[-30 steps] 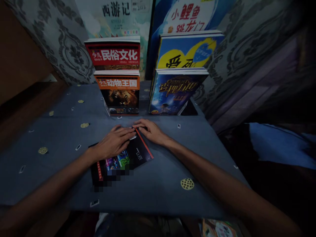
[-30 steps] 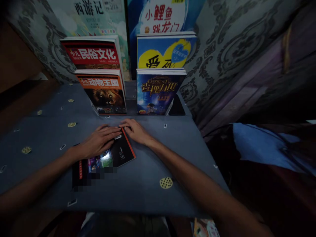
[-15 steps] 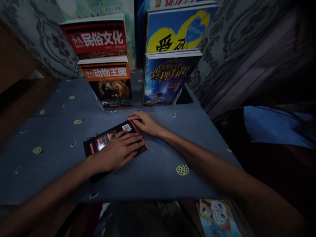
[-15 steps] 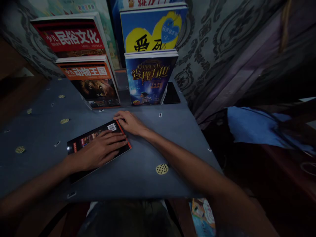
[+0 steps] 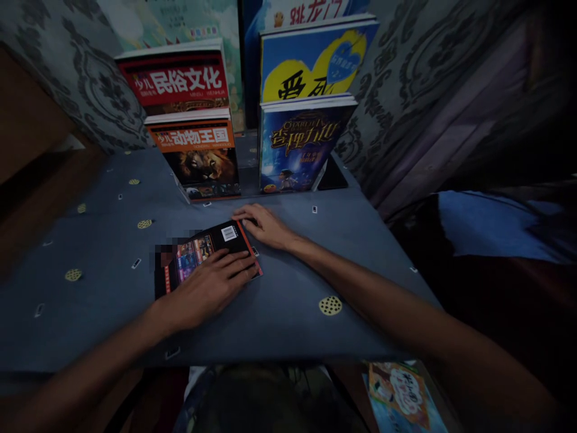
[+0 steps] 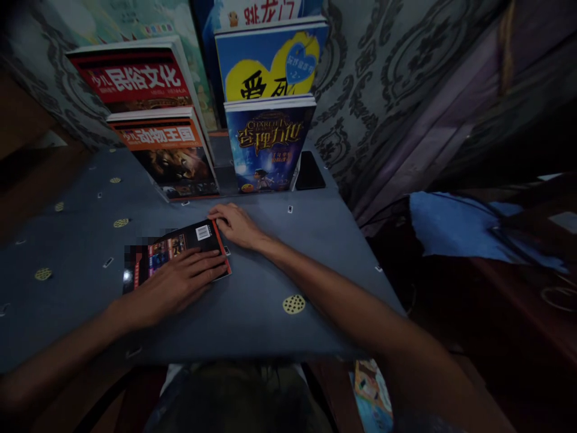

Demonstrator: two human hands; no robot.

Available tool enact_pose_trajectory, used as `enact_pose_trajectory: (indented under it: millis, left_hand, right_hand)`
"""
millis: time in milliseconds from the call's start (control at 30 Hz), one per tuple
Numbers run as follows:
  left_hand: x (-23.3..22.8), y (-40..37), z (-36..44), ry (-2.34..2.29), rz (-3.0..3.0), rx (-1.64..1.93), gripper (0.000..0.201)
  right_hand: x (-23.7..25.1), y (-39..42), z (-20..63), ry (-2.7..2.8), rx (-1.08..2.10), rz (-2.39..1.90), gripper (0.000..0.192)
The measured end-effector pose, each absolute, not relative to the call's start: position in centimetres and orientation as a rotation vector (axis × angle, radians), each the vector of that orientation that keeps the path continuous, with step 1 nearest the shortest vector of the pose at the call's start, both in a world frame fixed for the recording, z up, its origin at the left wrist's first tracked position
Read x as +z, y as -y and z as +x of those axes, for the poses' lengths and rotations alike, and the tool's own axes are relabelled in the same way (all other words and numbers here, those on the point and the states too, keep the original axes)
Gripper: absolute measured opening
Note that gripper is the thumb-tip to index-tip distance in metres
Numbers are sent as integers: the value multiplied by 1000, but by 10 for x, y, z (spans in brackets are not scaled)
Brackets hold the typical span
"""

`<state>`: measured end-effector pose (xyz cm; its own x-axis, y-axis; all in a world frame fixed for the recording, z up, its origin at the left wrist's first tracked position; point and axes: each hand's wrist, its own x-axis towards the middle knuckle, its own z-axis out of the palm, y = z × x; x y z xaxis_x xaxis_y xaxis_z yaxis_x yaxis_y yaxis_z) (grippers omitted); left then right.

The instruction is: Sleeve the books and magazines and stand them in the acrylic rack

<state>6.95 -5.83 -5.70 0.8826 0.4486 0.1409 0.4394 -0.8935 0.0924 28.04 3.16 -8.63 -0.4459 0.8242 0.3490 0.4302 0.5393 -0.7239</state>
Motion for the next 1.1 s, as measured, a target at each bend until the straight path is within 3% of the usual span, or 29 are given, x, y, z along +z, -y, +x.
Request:
enact_pose_trajectory:
  millis: [467,1100]
  left_hand:
    - [-61,73,80,-833,3176,486,25]
    - [-55,73,84,-822,3147,528,26]
  right_hand:
    - [-86,11,293,2153,684,-924,40]
    - [-74,44,311,1907,1140,-847,28]
